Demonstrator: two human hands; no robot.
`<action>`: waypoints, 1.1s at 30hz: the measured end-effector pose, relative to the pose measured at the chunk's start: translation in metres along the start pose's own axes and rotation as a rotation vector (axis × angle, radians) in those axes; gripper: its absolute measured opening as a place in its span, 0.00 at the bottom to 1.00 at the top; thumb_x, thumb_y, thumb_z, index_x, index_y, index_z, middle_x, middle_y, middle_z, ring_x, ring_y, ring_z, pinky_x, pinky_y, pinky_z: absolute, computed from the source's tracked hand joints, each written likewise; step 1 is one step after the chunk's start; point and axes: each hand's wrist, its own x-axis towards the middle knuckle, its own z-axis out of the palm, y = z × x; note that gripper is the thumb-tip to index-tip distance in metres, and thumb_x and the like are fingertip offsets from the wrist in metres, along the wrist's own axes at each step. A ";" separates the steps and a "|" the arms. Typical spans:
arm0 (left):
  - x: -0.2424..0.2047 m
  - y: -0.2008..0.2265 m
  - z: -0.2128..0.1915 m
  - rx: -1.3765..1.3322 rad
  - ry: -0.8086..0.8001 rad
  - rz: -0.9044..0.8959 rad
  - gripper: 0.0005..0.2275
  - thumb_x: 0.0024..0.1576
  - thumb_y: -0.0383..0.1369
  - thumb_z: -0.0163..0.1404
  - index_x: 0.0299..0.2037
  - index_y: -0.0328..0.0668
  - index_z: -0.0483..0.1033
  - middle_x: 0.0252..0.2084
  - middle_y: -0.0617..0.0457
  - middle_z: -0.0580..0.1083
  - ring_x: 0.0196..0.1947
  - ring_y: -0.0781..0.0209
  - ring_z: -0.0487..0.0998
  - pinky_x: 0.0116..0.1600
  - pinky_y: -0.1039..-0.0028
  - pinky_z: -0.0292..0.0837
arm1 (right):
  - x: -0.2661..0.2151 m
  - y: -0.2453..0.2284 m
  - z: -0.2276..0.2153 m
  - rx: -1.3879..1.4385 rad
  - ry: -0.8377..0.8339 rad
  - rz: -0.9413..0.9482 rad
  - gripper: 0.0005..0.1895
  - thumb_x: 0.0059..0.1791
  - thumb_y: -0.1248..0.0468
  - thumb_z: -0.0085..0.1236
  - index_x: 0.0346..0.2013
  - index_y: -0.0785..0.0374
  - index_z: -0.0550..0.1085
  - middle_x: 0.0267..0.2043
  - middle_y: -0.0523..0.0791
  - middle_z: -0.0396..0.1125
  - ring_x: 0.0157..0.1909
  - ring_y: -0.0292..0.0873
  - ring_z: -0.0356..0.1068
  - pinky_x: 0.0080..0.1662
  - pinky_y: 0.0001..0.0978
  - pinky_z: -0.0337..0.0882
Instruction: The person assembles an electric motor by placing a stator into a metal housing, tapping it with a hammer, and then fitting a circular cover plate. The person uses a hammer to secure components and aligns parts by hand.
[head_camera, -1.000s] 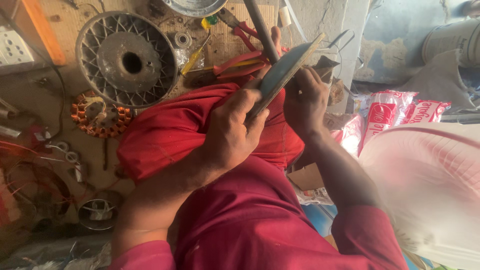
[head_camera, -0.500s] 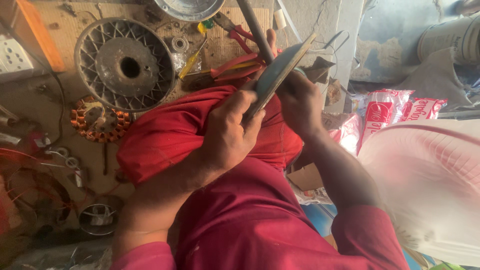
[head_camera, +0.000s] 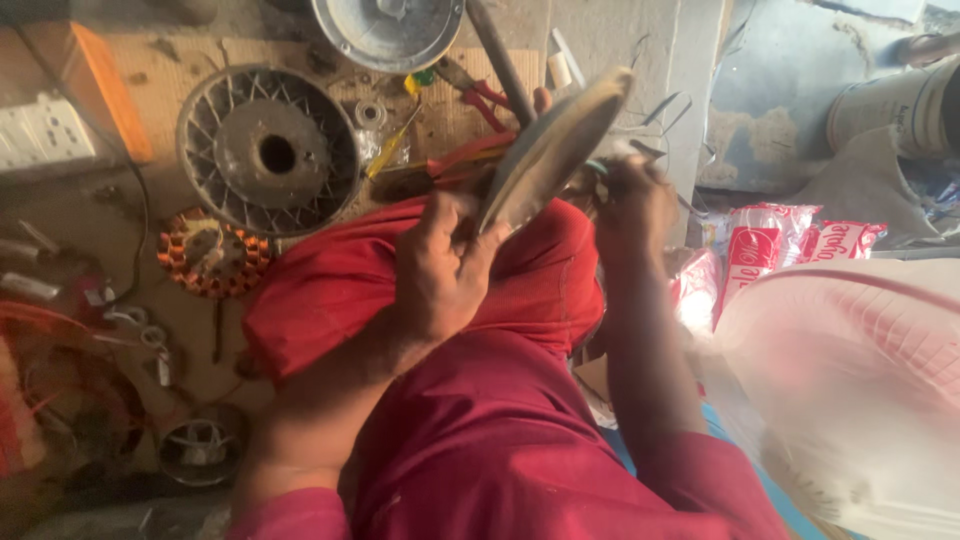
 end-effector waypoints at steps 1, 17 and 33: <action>-0.001 -0.001 0.003 -0.037 -0.015 0.005 0.08 0.64 0.22 0.55 0.46 0.32 0.67 0.40 0.46 0.80 0.38 0.63 0.83 0.42 0.75 0.82 | 0.006 0.004 0.010 0.621 -0.043 0.312 0.09 0.51 0.64 0.56 0.40 0.66 0.77 0.41 0.50 0.74 0.43 0.47 0.74 0.47 0.39 0.74; -0.019 -0.003 0.015 -0.025 -0.084 -0.044 0.13 0.60 0.19 0.57 0.54 0.28 0.70 0.47 0.44 0.79 0.46 0.65 0.84 0.49 0.74 0.84 | 0.061 -0.067 -0.019 1.182 0.442 -0.009 0.05 0.60 0.70 0.52 0.50 0.65 0.70 0.37 0.45 0.66 0.27 0.36 0.64 0.30 0.27 0.64; -0.014 0.004 0.012 -0.050 -0.094 -0.010 0.09 0.62 0.17 0.53 0.49 0.28 0.68 0.53 0.41 0.77 0.48 0.61 0.82 0.50 0.73 0.82 | -0.015 -0.027 -0.028 0.642 -0.141 -0.050 0.07 0.55 0.71 0.56 0.49 0.68 0.75 0.43 0.49 0.72 0.43 0.44 0.73 0.46 0.34 0.74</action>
